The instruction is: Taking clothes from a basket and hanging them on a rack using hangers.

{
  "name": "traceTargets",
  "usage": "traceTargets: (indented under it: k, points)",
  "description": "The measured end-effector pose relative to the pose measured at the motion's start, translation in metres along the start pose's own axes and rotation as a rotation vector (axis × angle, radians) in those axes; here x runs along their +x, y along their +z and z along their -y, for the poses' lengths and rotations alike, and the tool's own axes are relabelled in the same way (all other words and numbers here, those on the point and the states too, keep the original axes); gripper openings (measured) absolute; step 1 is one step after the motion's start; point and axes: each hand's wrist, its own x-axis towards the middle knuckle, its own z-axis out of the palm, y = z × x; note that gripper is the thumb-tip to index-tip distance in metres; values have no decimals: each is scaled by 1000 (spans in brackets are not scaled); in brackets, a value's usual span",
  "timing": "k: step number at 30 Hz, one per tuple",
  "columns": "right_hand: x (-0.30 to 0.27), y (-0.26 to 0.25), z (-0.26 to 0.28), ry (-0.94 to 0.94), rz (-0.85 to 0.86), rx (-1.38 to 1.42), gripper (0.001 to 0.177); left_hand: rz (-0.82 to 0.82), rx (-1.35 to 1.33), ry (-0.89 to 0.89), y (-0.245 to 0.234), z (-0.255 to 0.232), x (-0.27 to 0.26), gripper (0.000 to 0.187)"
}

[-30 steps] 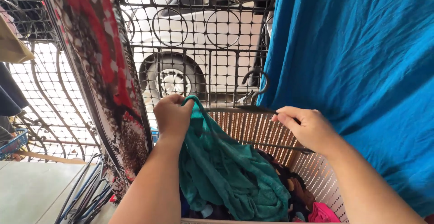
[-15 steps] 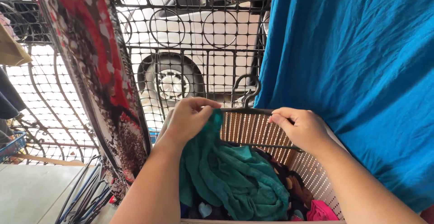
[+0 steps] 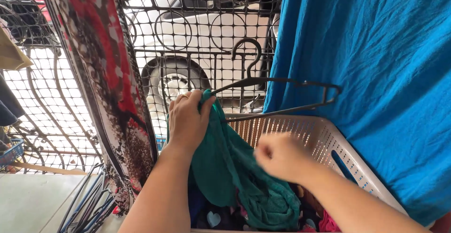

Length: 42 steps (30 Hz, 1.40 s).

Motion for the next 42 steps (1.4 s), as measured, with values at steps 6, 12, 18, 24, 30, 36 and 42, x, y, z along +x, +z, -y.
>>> traceTargets:
  k: [6,12,18,24,30,36,42]
  points:
    - [-6,27,-20,248,790,-288,45,-75,-92,35,0,-3,0,29]
    - [-9,47,-31,362,902,-204,42,-30,-179,11,-6,-3,-1,29]
    - [1,94,-118,667,669,259,21,-12,-206,-45,-1,4,6,28]
    - [16,70,-220,1217,-55,1371,25,-48,-117,-54,-1,4,6,27]
    - [10,-5,-196,1127,-494,1366,22,-49,-101,-17,1,3,6,22]
    - [11,-24,-189,845,-731,920,21,-59,-70,35,-4,0,10,19]
    - [10,-41,-170,854,-784,686,22,-15,-29,47,-8,2,6,16]
